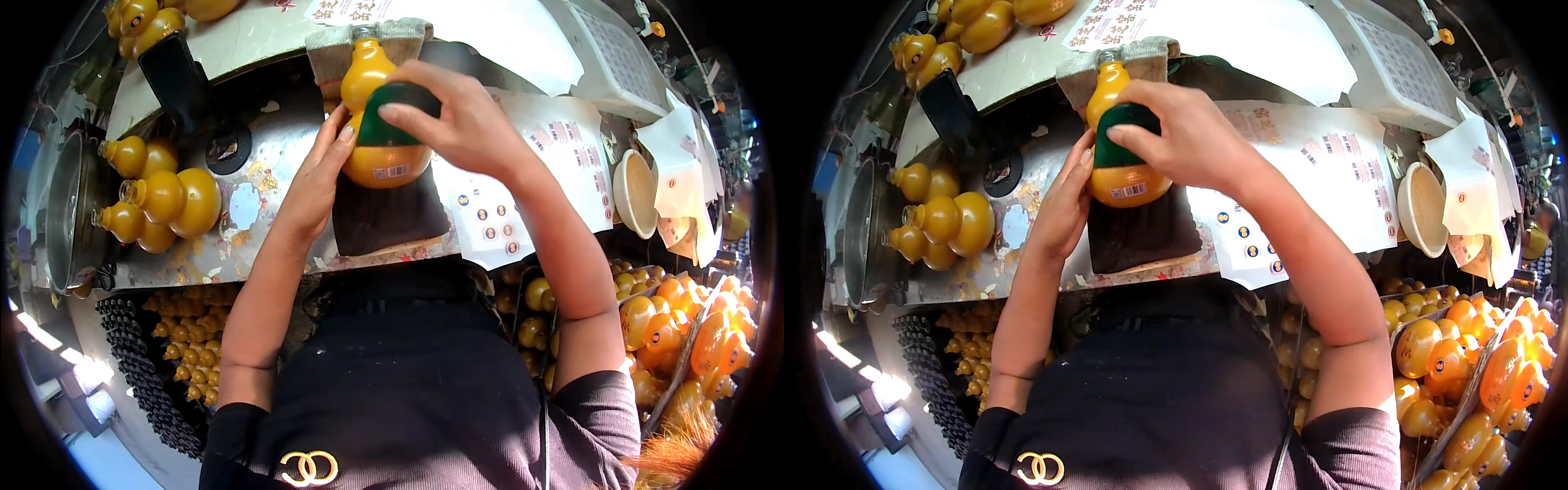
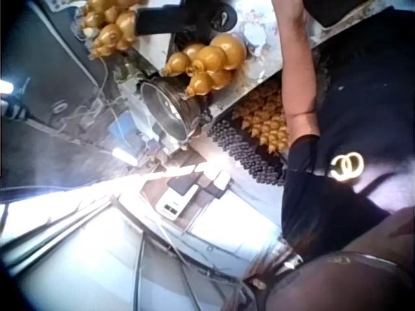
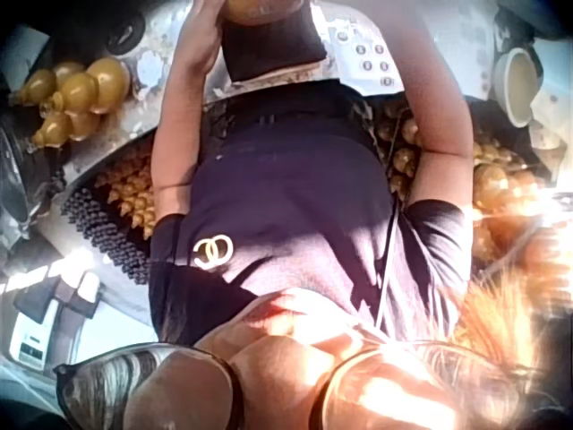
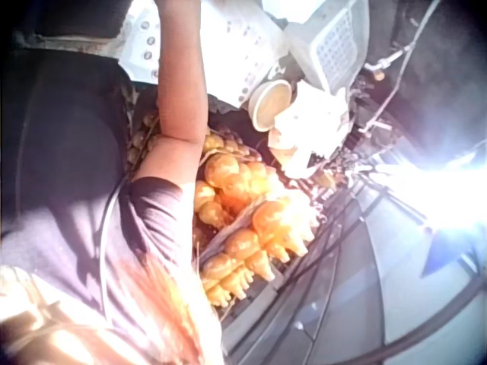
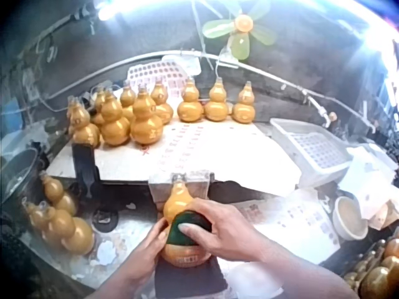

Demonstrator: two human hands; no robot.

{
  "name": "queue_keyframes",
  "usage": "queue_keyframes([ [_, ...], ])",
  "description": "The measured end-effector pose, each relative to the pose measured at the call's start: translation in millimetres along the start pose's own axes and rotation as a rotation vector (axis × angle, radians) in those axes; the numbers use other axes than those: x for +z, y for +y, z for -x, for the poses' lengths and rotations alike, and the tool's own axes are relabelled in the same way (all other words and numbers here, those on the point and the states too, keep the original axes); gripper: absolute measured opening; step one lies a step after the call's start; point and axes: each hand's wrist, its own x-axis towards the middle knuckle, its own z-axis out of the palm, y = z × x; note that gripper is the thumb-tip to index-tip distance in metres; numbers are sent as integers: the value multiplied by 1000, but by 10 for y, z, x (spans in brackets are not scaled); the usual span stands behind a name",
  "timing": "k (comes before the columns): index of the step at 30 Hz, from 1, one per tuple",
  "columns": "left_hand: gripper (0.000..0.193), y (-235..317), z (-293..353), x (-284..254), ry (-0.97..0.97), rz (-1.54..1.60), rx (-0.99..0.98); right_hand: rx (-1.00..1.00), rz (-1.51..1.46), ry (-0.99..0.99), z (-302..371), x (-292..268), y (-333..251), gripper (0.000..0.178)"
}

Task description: The person applies small round stickers to yellow gourd-shaped objects and rubs them with a green tool. They handle the gourds one at a time, placing stickers on the upper and lower sections, then smoothing them with the tool before setting the gourds aside.

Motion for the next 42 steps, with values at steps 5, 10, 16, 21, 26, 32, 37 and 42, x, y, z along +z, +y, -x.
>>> queue_keyframes([
  [5, 58, -21, 11, -8, 8, 43, -3, -105, 155, 79, -137, -15, 54, 29],
  [10, 56, -71, 13, -13, 17, 45, 21, -539, 354, 405, 375, 103, 54, 20],
  [16, 56, 5, 16, 23, 47, 23, 12, -514, 495, 245, 910, 263, 15, 28],
  [21, 55, 1, 22, 14, 42, 21, 12, -543, 423, 229, 850, 234, -161, 24],
  [26, 55, 16, 23, 29, 50, 26, -1, -501, 466, 236, 934, 387, -81, 27],
  [32, 49, 34, 25, 40, 68, -45, -16, -462, 375, 173, 1021, 394, -84, 26],
  [37, 50, 15, 12, 43, 56, -25, 2, -519, 386, 305, 945, 281, -151, 25],
  [42, 51, 26, 19, 20, 55, -65, 15, -428, 299, 159, 979, 370, -106, 27],
])
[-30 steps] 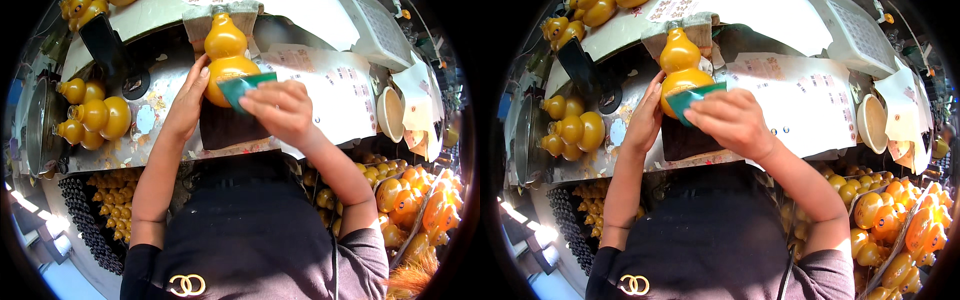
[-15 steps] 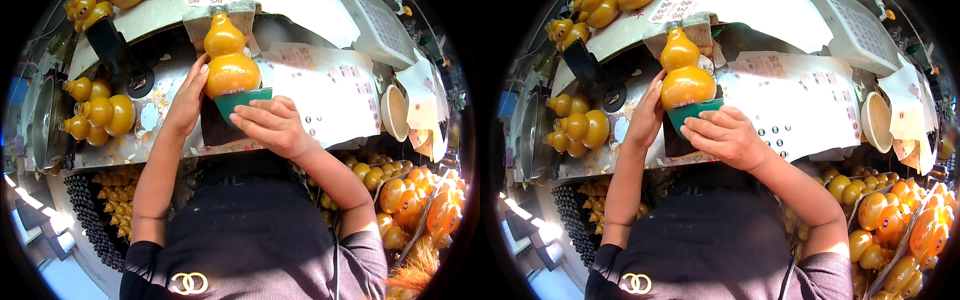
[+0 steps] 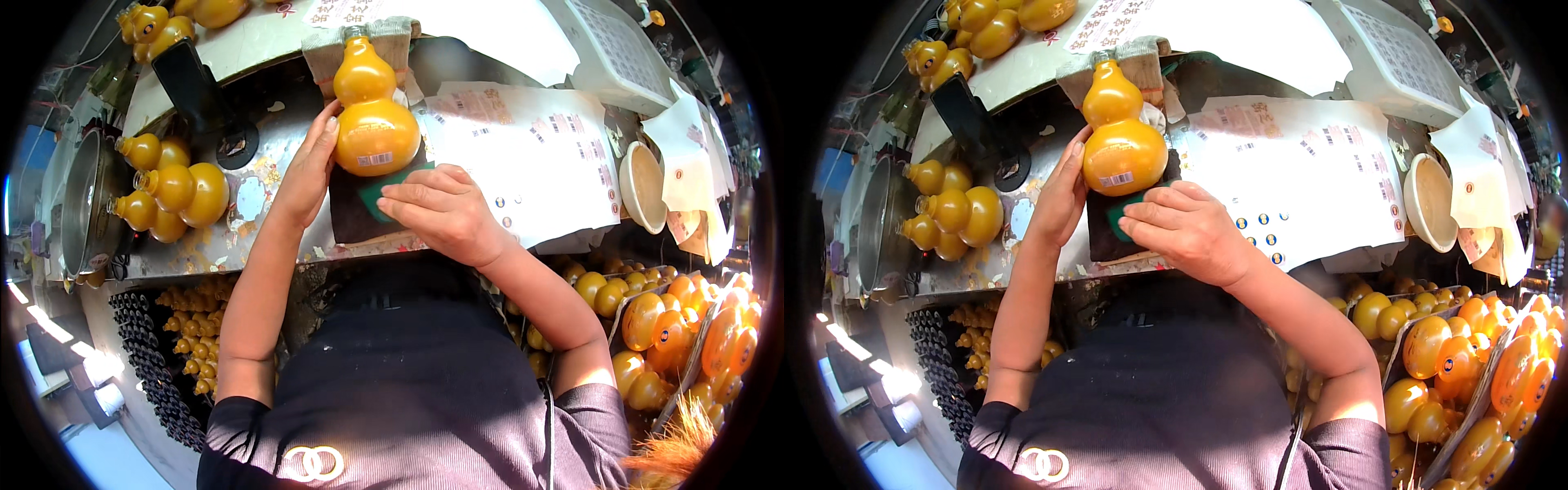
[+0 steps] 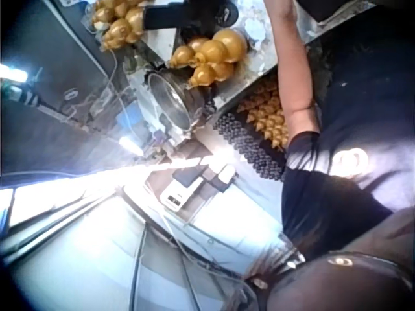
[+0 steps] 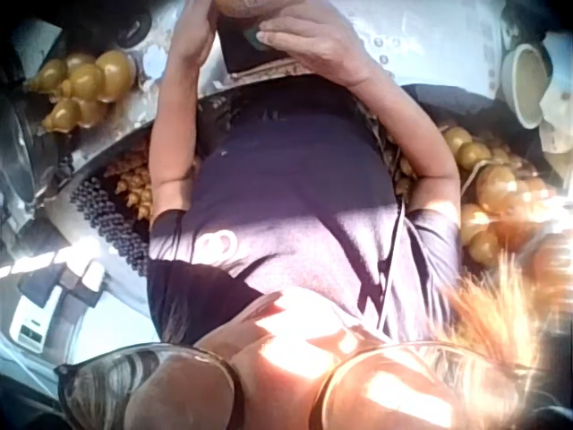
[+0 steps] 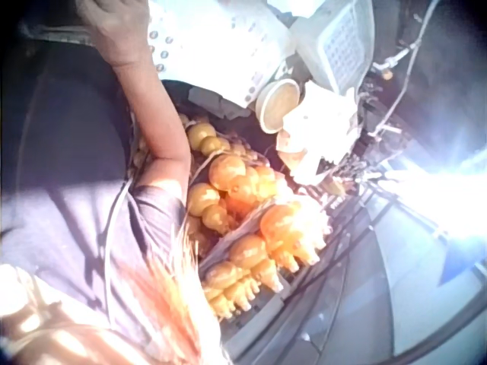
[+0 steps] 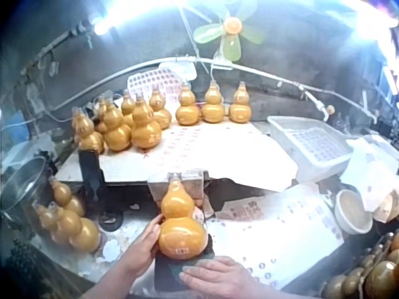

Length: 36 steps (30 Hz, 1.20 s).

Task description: The person applies small round stickers to yellow gourd-shaped objects and rubs them with a green tool. They handle the gourds one at a time, placing stickers on the upper and lower sections, then smoothing them with the tool before setting the gourds aside.

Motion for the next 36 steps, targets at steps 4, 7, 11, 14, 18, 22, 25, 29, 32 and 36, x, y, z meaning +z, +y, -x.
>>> queue_keyframes([
  [4, 49, 4, -1, -19, -26, 48, -25, 1, 62, 99, -48, -103, -105, 24],
  [7, 77, -81, 30, -165, -162, -284, 137, 63, 22, 214, -126, -91, -29, 30],
  [11, 96, -95, 73, -116, -10, -807, 449, 495, -421, 374, 13, -39, 67, 26],
  [14, 90, 43, 229, 12, 122, -1043, 689, 1012, -1031, 545, 105, -105, 109, 17],
  [18, 103, -68, 185, -8, 158, -1136, 779, 1259, -1554, 743, 166, -68, 217, 16],
  [22, 93, -151, 184, -30, 190, -999, 655, 1285, -1290, 424, 167, -62, 217, 23],
  [25, 83, -125, 201, 25, 187, -1019, 641, 1172, -1001, 179, 17, -71, 150, 40],
  [29, 82, -141, 228, 43, 238, -1097, 740, 985, -832, 111, 0, 116, 116, 57],
  [32, 84, -191, 233, 7, 192, -1143, 820, 1046, -787, 77, 4, 68, 183, 46],
  [36, 90, -187, 153, 78, 197, -1062, 758, 826, -486, 59, -203, -180, 531, 26],
])
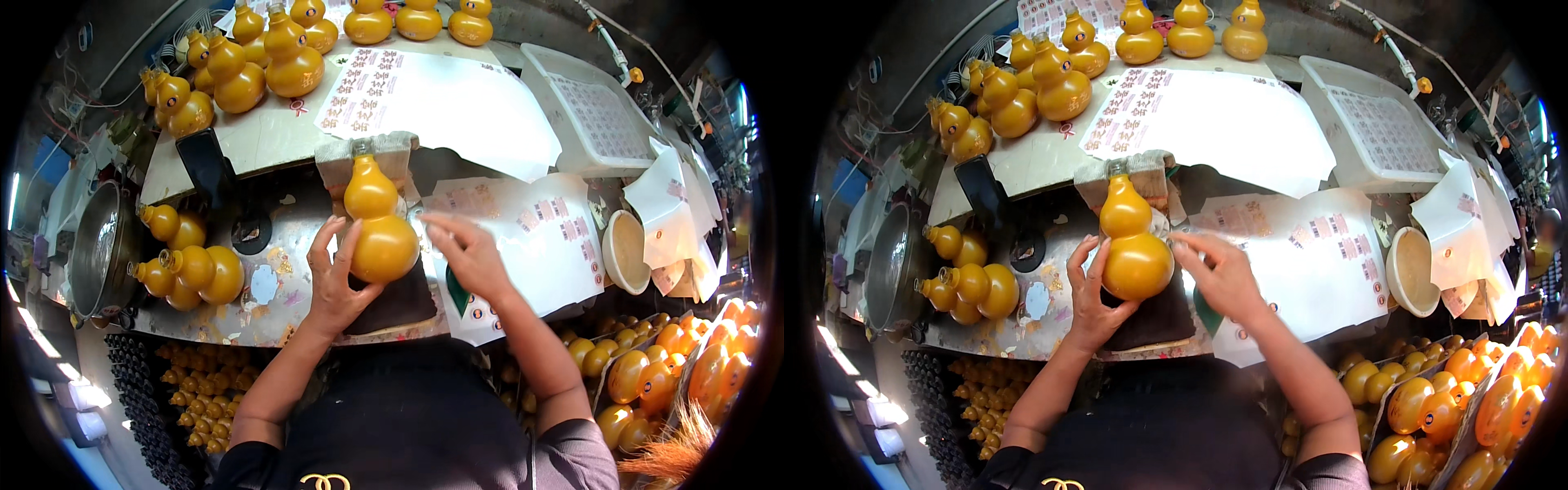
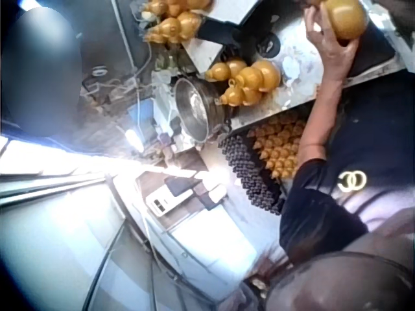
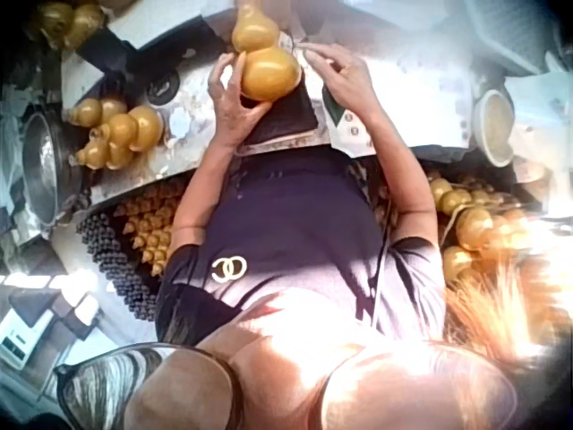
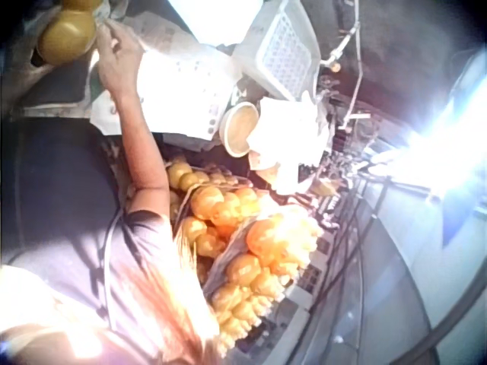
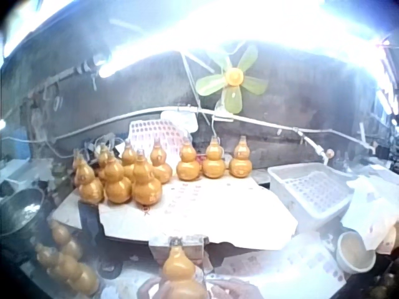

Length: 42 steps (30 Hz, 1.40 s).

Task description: The person applies small round stickers to yellow gourd-shaped objects and rubs them with a green tool. They handle the gourds one at a time, placing stickers on the upper and lower sections, then smoothing them with the tool before setting the gourds aside.

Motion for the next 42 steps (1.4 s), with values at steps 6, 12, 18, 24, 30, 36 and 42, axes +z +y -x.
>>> queue_keyframes([
  [6, 93, -74, 68, 82, -7, 61, -88, -306, 517, -32, -1433, -381, -181, 31],
  [12, 89, -60, 20, 95, -47, 83, -73, -250, 819, -262, -2603, -194, 65, 39],
  [18, 89, -79, 58, 85, -42, 106, -91, -82, 1123, -249, -2290, -433, 24, 39],
  [24, 92, -102, 61, 131, 4, 168, -63, 17, 1145, -96, -1388, -1020, 82, 35],
  [30, 92, -54, 72, 134, 7, 158, -119, -107, 548, 301, -1493, -1488, 242, 26],
  [36, 87, -83, 79, 151, 9, 136, -85, 195, 378, 727, -1532, -2696, 670, 24],
  [42, 87, -43, 52, 155, -5, 88, -79, 517, 978, 458, -1722, -3797, 1586, 32],
])
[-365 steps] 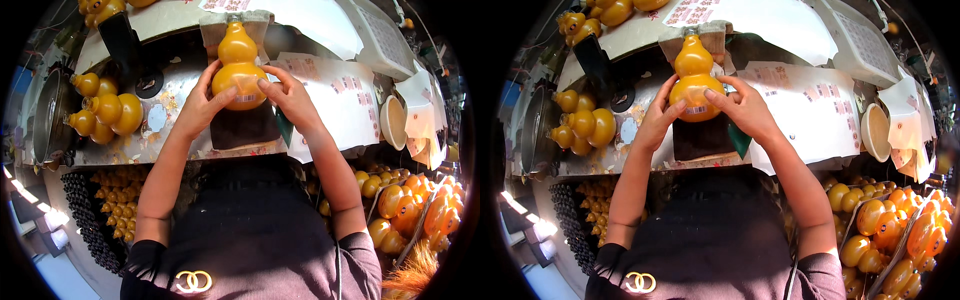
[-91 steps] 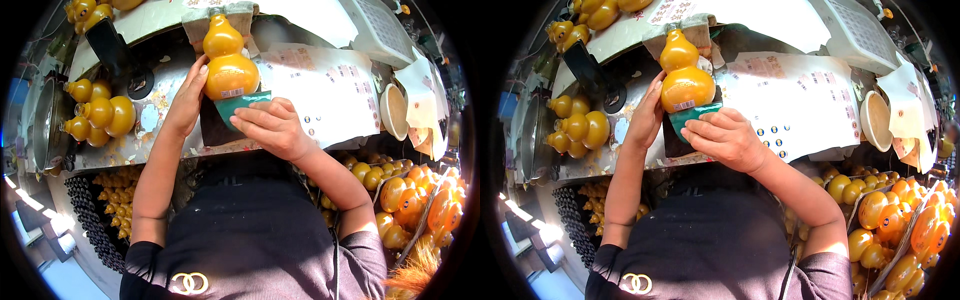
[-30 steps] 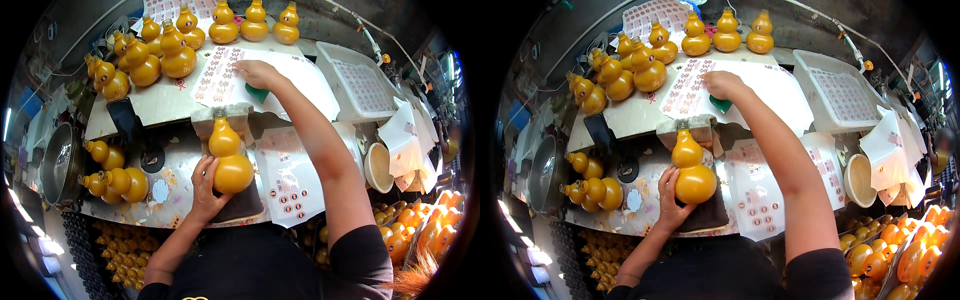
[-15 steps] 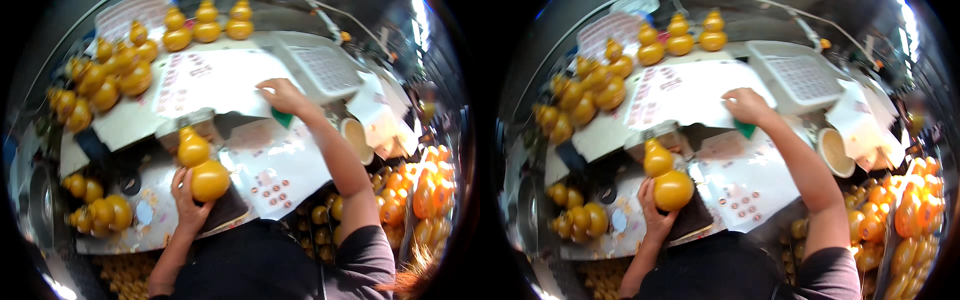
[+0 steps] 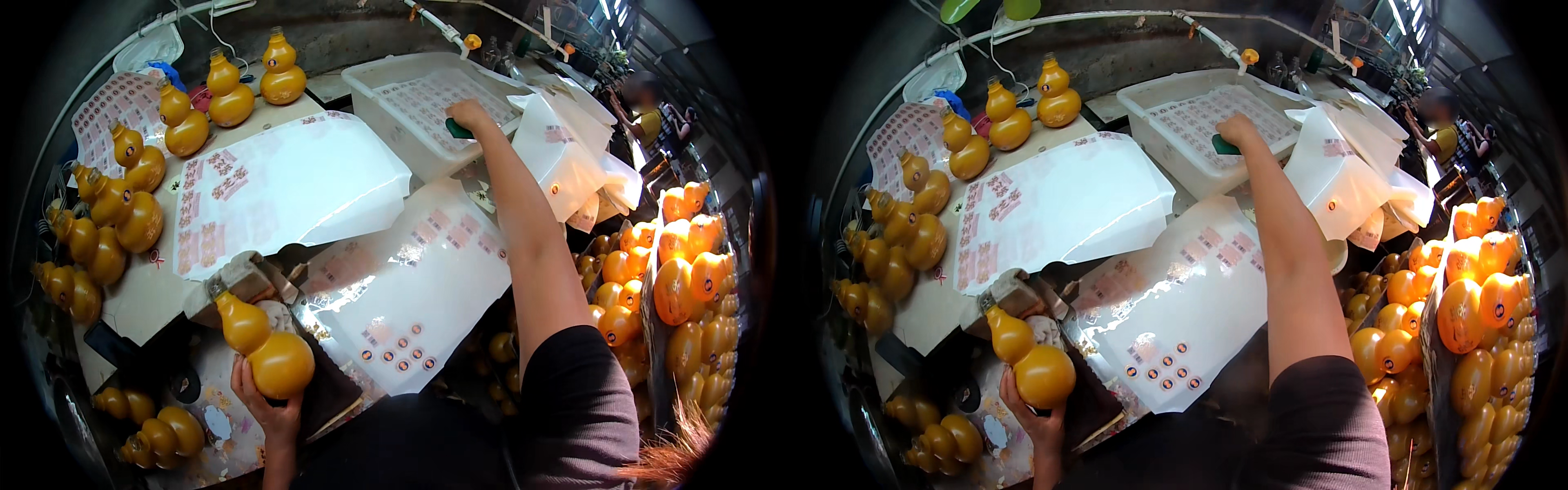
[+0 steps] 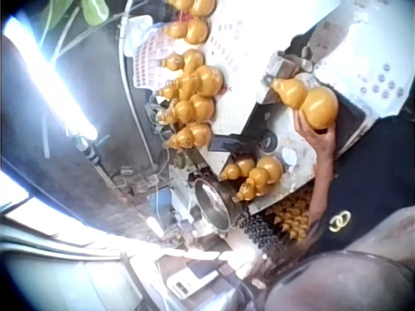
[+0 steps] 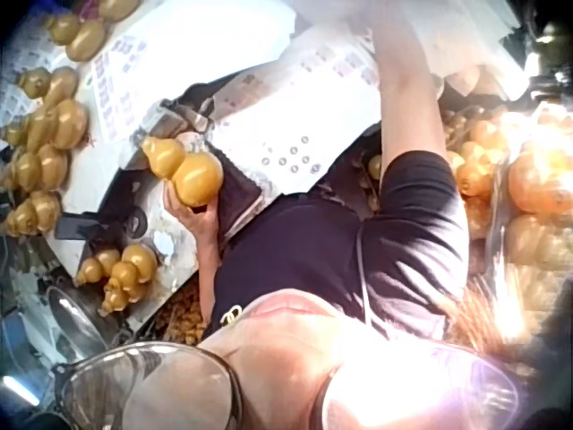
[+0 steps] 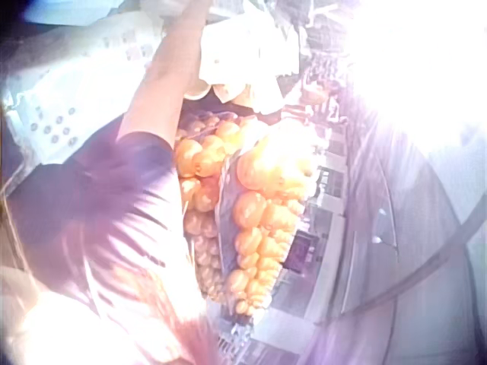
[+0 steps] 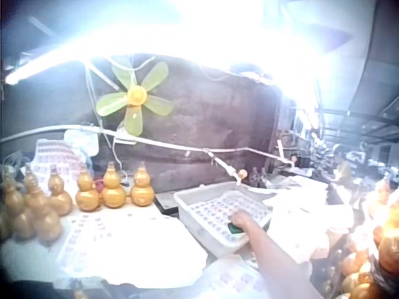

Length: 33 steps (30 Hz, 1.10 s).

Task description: The person applies small round stickers to yellow gourd-shaped objects and rubs them with a green tool. They handle the gourds one at a time, placing stickers on the upper and lower sections, then smoothing them with the tool before setting the gourds aside.

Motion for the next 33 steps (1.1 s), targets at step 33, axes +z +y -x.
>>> queue_keyframes([
  [33, 88, -34, -21, -18, 11, 89, 5, -409, -701, -107, 2769, 80, -1621, 28],
])
